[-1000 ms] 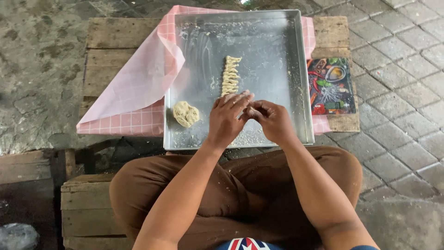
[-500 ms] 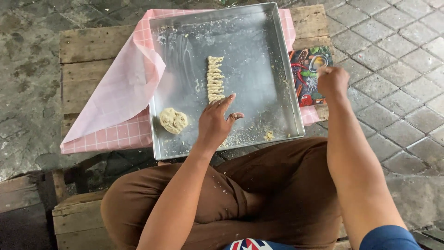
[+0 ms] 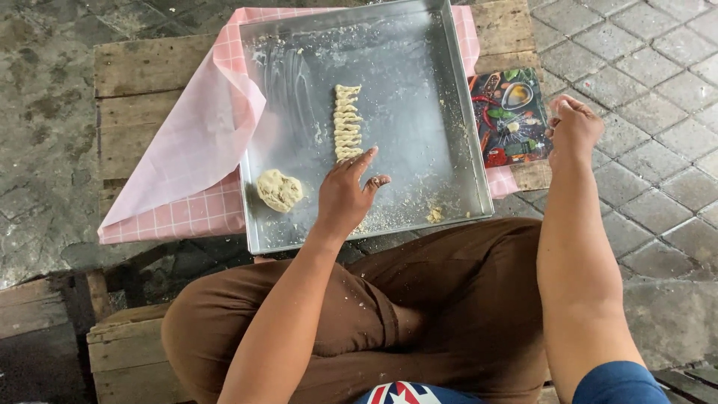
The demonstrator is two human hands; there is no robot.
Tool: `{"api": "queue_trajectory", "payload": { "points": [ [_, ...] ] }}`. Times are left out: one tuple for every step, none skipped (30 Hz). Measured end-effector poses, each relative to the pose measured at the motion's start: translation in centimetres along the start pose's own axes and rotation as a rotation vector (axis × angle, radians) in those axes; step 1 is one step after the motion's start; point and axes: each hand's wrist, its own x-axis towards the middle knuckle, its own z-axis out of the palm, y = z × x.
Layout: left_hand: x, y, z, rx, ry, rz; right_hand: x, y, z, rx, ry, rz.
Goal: The person is rolling small pieces of dough into thin strips and braiding them together to form a decorative shape on a metal tray.
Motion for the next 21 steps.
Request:
{"api": "queue_trajectory", "payload": {
  "points": [
    [0.0,0.0,0.0,-0.014,-0.01,-0.004,-0.4,-0.2,0.0,-0.035,-0.009,-0.01],
    [0.1,-0.1,-0.1,-0.028,-0.019,-0.009,-0.8,-0.4,0.2,-0.07,-0.021,-0.021],
    [0.2,-0.1,-0.2,-0.026,-0.014,-0.011,-0.4,-0.3,0.4,-0.07,-0.026,-0.023],
    [0.2,-0.1,-0.2,-0.025,-0.023,-0.025,-0.2,-0.1,0.4,-0.073,-0.026,-0.011],
    [0.1,-0.1,-0.1,-0.024,-0.031,-0.039,0.1,0.1,0.3,-0.076,-0.026,0.002],
    [0.2,0.0,-0.1,-0.025,-0.032,-0.039,0.1,0.1,0.3,-0.077,-0.025,0.002],
    [0.2,0.0,-0.2,-0.02,-0.036,-0.046,0.1,0.1,0.3,-0.081,-0.035,0.005],
    [0.3,0.1,-0.2,-0.016,-0.039,-0.052,0.1,0.1,0.3,-0.085,-0.044,0.007],
    [0.2,0.1,-0.2,-0.016,-0.04,-0.052,0.3,0.2,0.3,-0.085,-0.043,0.007],
    [0.2,0.1,-0.1,-0.015,-0.042,-0.051,0.5,0.3,0.3,-0.083,-0.053,0.006],
    [0.2,0.0,-0.1,-0.014,-0.044,-0.05,0.6,0.4,0.4,-0.082,-0.064,0.005],
    [0.2,0.0,-0.1,-0.014,-0.043,-0.05,0.5,0.4,0.3,-0.081,-0.064,0.005],
    [0.2,0.0,-0.1,-0.017,-0.048,-0.058,0.4,0.4,0.2,-0.091,-0.076,-0.004],
    [0.2,0.0,-0.1,-0.021,-0.053,-0.065,0.3,0.3,0.2,-0.1,-0.088,-0.013],
    [0.2,-0.1,0.0,-0.021,-0.052,-0.064,0.4,0.4,0.3,-0.099,-0.088,-0.014],
    [0.2,-0.2,0.0,-0.019,-0.049,-0.066,0.6,0.5,0.3,-0.103,-0.079,-0.007],
    [0.2,-0.2,0.1,-0.017,-0.045,-0.067,0.7,0.6,0.3,-0.106,-0.07,0.001],
    [0.2,-0.2,0.1,-0.017,-0.045,-0.067,0.3,0.2,0.4,-0.106,-0.07,0.001],
    [0.2,-0.3,0.1,-0.017,-0.046,-0.065,-0.2,-0.1,0.5,-0.126,-0.068,0.011],
    [0.2,-0.3,0.1,-0.017,-0.047,-0.062,-0.6,-0.5,0.5,-0.147,-0.065,0.023],
    [0.2,-0.2,0.1,-0.018,-0.048,-0.063,-0.7,-0.5,0.4,-0.147,-0.065,0.024]
  ]
}}
